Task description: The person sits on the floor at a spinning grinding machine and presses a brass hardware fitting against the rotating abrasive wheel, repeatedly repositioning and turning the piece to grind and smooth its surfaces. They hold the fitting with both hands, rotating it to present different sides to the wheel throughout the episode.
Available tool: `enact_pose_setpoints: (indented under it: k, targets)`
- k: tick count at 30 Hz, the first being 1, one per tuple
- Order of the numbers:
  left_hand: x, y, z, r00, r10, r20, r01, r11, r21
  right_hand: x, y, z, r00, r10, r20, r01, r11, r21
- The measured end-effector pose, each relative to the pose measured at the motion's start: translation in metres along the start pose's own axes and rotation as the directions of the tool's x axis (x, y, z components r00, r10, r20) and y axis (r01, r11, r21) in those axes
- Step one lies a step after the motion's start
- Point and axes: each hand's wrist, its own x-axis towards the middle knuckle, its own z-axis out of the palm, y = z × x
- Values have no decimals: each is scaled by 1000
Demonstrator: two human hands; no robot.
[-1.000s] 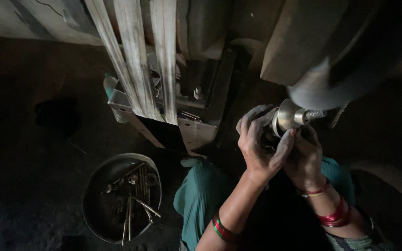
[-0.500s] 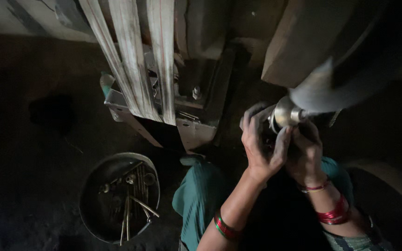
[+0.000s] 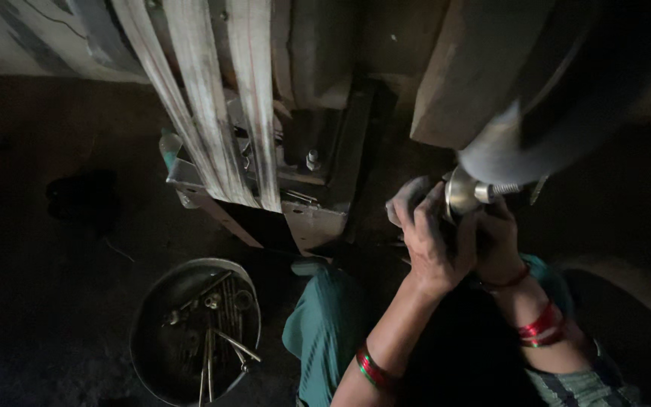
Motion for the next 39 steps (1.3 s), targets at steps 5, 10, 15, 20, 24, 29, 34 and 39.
enact_pose_setpoints:
  k: [5, 10, 15, 20, 24, 29, 34, 39]
  targets:
    - [1, 0, 3, 1000, 5, -4, -5, 1000, 17, 2, -1, 5, 922, 380, 74, -341, 706, 621]
    - [-1, -2, 9, 999, -2, -44, 4, 999, 33, 1, -1, 4, 990, -113, 89, 129, 969, -210]
    - [-5, -3, 20, 995, -42, -87, 52, 992, 115, 5, -5, 5, 990, 141, 19, -143, 977, 156]
    - [-12, -3, 21, 996, -7, -90, 13, 998, 69, 11, -19, -3, 993, -81, 82, 86, 995, -55]
    - [-17, -1, 21, 983, 121, -141, -124, 992, -14, 10, -34, -13, 986, -133, 99, 135, 991, -16]
    - [-24, 4, 17, 969, 160, -189, -180, 979, -93, 9, -48, -17, 956, 221, 194, -293, 755, 587]
    - [-34, 3, 7, 988, 110, -106, -132, 965, -227, 8, -63, -29, 974, 51, 222, -120, 944, 307]
    - [-42, 7, 2, 999, 40, 8, -34, 914, -403, 11, -86, -38, 972, -150, 181, 159, 987, -36]
